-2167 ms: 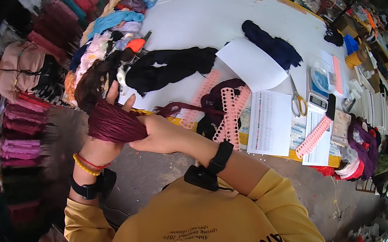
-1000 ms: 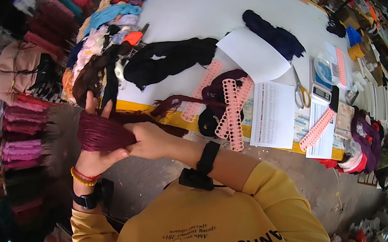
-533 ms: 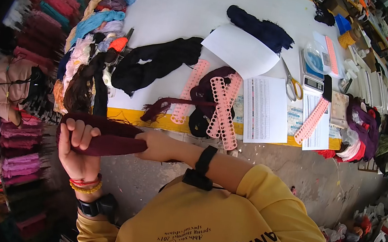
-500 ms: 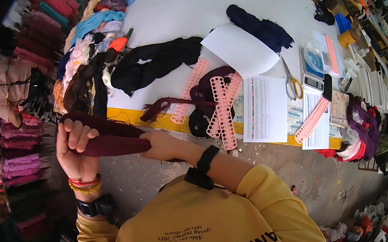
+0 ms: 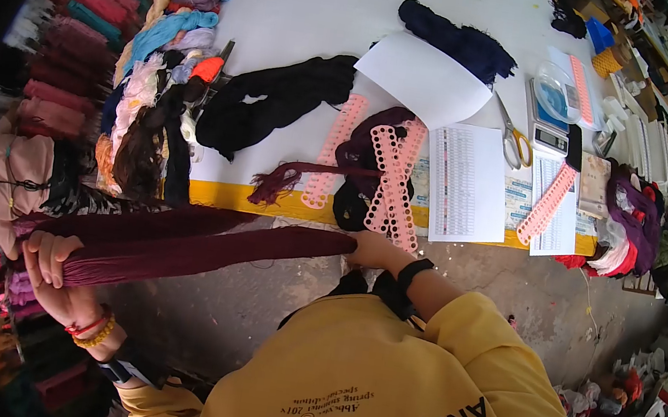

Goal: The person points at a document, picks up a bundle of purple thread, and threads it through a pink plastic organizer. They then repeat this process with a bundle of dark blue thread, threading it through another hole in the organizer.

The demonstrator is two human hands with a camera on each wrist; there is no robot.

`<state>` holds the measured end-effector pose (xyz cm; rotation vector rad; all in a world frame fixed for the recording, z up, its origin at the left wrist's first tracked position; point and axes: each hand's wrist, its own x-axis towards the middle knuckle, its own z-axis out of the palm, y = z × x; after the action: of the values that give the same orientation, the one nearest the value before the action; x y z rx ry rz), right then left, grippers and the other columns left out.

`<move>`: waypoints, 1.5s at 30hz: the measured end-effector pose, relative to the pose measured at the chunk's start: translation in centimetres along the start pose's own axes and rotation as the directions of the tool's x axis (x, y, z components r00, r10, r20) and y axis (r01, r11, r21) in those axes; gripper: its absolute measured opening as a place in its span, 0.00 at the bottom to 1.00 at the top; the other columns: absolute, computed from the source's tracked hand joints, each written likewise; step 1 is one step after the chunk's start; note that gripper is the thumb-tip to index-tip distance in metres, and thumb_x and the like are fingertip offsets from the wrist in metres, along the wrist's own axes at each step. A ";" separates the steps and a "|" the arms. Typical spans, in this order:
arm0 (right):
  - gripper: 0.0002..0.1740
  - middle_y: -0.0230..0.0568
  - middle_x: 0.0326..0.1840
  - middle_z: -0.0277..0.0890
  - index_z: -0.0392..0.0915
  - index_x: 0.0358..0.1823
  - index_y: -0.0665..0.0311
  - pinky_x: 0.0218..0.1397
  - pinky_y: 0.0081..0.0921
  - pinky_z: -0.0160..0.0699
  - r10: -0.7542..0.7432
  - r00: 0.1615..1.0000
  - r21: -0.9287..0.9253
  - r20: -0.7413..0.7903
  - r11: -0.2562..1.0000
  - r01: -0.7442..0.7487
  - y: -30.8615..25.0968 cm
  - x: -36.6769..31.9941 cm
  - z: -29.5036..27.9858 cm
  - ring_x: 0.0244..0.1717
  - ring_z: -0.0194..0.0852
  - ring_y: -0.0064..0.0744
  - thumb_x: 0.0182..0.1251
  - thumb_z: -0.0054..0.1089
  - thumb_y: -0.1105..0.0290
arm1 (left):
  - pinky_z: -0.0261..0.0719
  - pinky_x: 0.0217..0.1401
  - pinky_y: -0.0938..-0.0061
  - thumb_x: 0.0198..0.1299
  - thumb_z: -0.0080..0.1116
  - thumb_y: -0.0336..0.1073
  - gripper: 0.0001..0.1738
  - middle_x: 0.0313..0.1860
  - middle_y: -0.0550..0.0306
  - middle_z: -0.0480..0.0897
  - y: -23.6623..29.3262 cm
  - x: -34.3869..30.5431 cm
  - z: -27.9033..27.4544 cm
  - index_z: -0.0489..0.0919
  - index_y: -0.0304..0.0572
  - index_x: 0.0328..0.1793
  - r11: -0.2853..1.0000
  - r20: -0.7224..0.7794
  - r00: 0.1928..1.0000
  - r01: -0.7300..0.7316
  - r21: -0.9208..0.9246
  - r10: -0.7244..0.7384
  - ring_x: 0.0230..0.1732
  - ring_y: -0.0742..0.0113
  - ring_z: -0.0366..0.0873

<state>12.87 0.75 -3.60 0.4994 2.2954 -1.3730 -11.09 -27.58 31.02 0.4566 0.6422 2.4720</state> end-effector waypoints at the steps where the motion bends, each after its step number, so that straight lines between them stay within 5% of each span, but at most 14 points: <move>1: 0.17 0.55 0.35 0.77 0.77 0.39 0.64 0.43 0.38 0.73 0.016 1.000 -0.036 -0.022 0.999 -0.017 0.9 -0.1 0.3 0.38 0.76 0.51 0.49 0.57 0.62 | 0.59 0.33 0.80 0.66 0.36 0.33 0.09 0.14 0.68 0.56 0.6 0.1 0.2 0.65 0.41 0.33 1.000 0.012 1.000 -0.011 -0.011 0.011 0.13 0.79 0.51; 5: 0.15 0.56 0.33 0.77 0.78 0.32 0.65 0.42 0.39 0.73 0.148 0.988 -0.196 0.041 0.971 -0.138 3.3 0.3 0.2 0.37 0.76 0.51 0.50 0.53 0.61 | 0.59 0.33 0.80 0.68 0.36 0.35 0.10 0.15 0.67 0.56 1.2 0.2 1.4 0.66 0.39 0.35 1.000 -0.003 1.000 -0.009 0.012 0.009 0.14 0.79 0.51; 10: 0.15 0.51 0.29 0.78 0.78 0.29 0.67 0.37 0.35 0.75 0.055 0.998 -0.156 -0.032 0.986 -0.060 4.1 0.4 -0.1 0.31 0.78 0.43 0.53 0.52 0.61 | 0.61 0.37 0.79 0.68 0.37 0.38 0.22 0.17 0.68 0.56 0.0 0.4 0.7 0.64 0.26 0.59 0.998 0.066 0.997 0.023 0.054 -0.026 0.16 0.79 0.52; 15: 0.13 0.41 0.24 0.78 0.78 0.29 0.66 0.30 0.27 0.75 0.084 0.964 0.151 -0.252 0.987 -0.046 2.8 1.0 -3.3 0.25 0.78 0.29 0.57 0.54 0.63 | 0.61 0.38 0.79 0.69 0.38 0.42 0.24 0.17 0.68 0.56 -2.5 1.3 -1.3 0.62 0.27 0.62 0.987 0.054 0.996 0.068 0.145 -0.076 0.17 0.79 0.52; 19: 0.14 0.38 0.22 0.76 0.77 0.32 0.67 0.30 0.24 0.74 0.299 0.937 0.342 -0.182 0.912 -0.225 2.9 1.3 -6.1 0.25 0.76 0.26 0.58 0.54 0.62 | 0.62 0.39 0.79 0.69 0.37 0.45 0.25 0.17 0.69 0.56 -3.6 2.2 -3.1 0.63 0.31 0.63 0.979 0.036 0.993 0.105 0.174 -0.113 0.18 0.80 0.53; 34: 0.11 0.34 0.21 0.74 0.76 0.31 0.67 0.26 0.20 0.71 0.166 0.952 0.422 -0.255 0.906 -0.045 -0.2 3.4 -6.6 0.22 0.72 0.22 0.58 0.54 0.64 | 0.65 0.41 0.77 0.69 0.35 0.42 0.23 0.17 0.69 0.58 -6.6 4.7 -5.8 0.63 0.34 0.63 0.979 0.001 0.986 0.168 0.119 -0.169 0.18 0.80 0.54; 45: 0.11 0.35 0.21 0.75 0.75 0.32 0.68 0.26 0.20 0.70 0.152 0.969 0.442 -0.194 0.896 -0.052 -1.8 5.3 -6.3 0.22 0.72 0.23 0.56 0.54 0.66 | 0.65 0.41 0.77 0.69 0.35 0.42 0.23 0.18 0.69 0.57 -2.9 2.3 -6.9 0.62 0.35 0.65 0.983 -0.106 0.991 0.102 0.155 -0.086 0.18 0.81 0.53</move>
<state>6.41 6.01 -2.32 0.9447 2.0810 -1.8660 -14.80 -26.50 24.21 0.3572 0.8878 2.3749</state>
